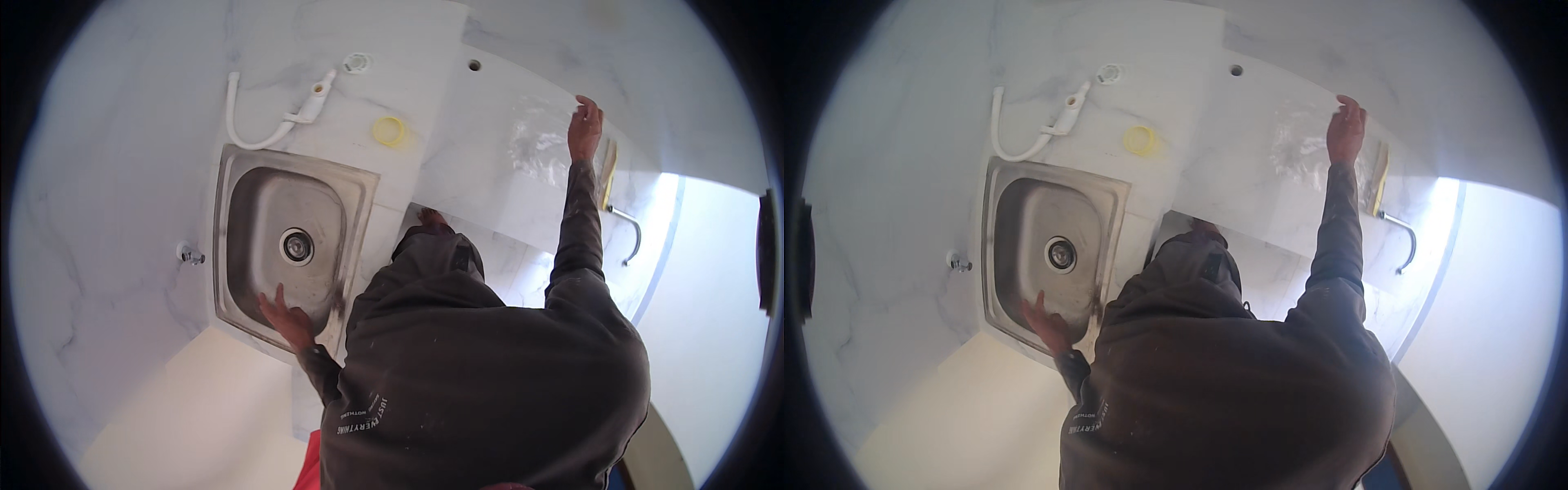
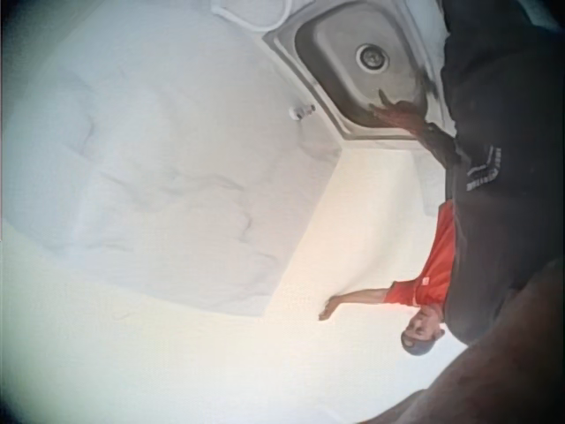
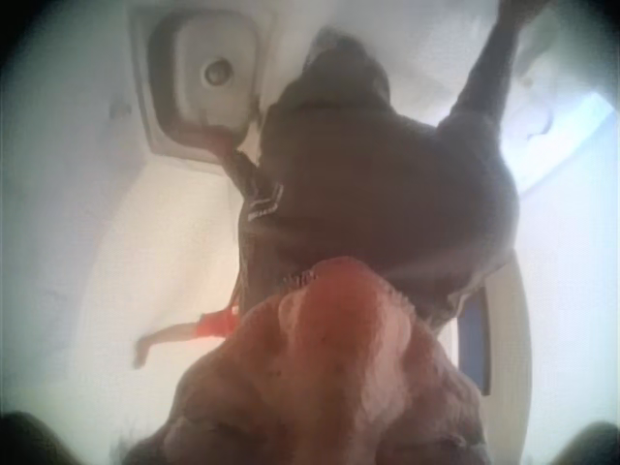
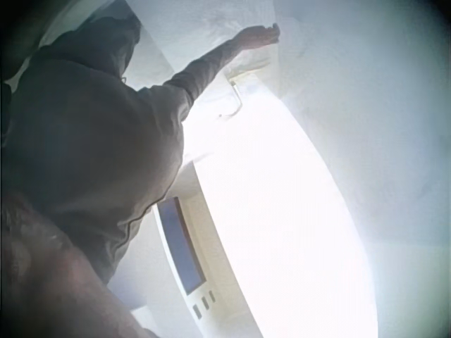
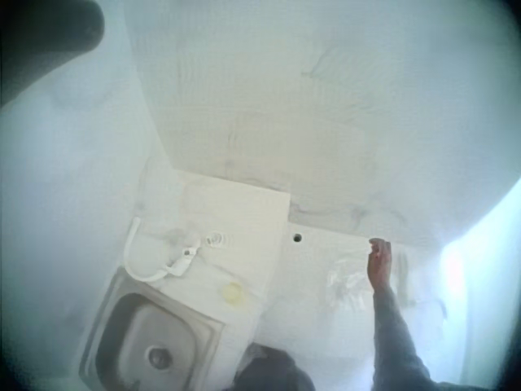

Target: The person wraps thread seal tape around a pipe fitting, screws it into the sink, and attaches a faucet. He then turns on the water to test the installation.

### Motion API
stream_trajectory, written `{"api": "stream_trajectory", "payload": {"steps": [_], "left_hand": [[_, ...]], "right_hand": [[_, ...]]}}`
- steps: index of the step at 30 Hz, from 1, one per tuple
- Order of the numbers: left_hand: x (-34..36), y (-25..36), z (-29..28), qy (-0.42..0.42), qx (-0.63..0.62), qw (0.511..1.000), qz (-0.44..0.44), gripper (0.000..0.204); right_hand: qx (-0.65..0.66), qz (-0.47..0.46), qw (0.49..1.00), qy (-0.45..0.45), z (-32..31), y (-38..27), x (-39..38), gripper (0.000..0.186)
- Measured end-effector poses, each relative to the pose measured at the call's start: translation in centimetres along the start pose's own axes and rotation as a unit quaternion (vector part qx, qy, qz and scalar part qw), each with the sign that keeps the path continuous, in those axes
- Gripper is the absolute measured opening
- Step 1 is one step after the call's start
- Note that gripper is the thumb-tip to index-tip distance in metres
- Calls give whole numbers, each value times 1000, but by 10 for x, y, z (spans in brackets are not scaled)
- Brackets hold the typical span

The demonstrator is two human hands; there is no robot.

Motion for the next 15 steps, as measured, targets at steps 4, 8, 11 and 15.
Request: {"api": "stream_trajectory", "payload": {"steps": [4, 8, 11, 15], "left_hand": [[-18, 54, 7, -83, -128, 988, -28, 45], [-24, 110, 3, -94, -174, 975, 102, 48], [-36, 131, 10, -121, -188, 965, 135, 49], [-49, 147, 9, -103, -174, 958, 203, 46]], "right_hand": [[-87, 8, 995, 40, -40, 89, -75, 32], [-58, 208, 958, -189, -81, 115, -200, 24], [-120, 220, 935, -251, -153, 105, -262, 19], [-203, 212, 919, -263, -257, 141, -291, 22]]}}
Point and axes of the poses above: each hand's wrist, its own x-axis towards the middle knuckle, its own z-axis out of the palm, y = z × x, the point moved 5 cm from there along x, towards the middle knuckle, and after that the axes turned 3 degrees about y, right-handed, at the moved point
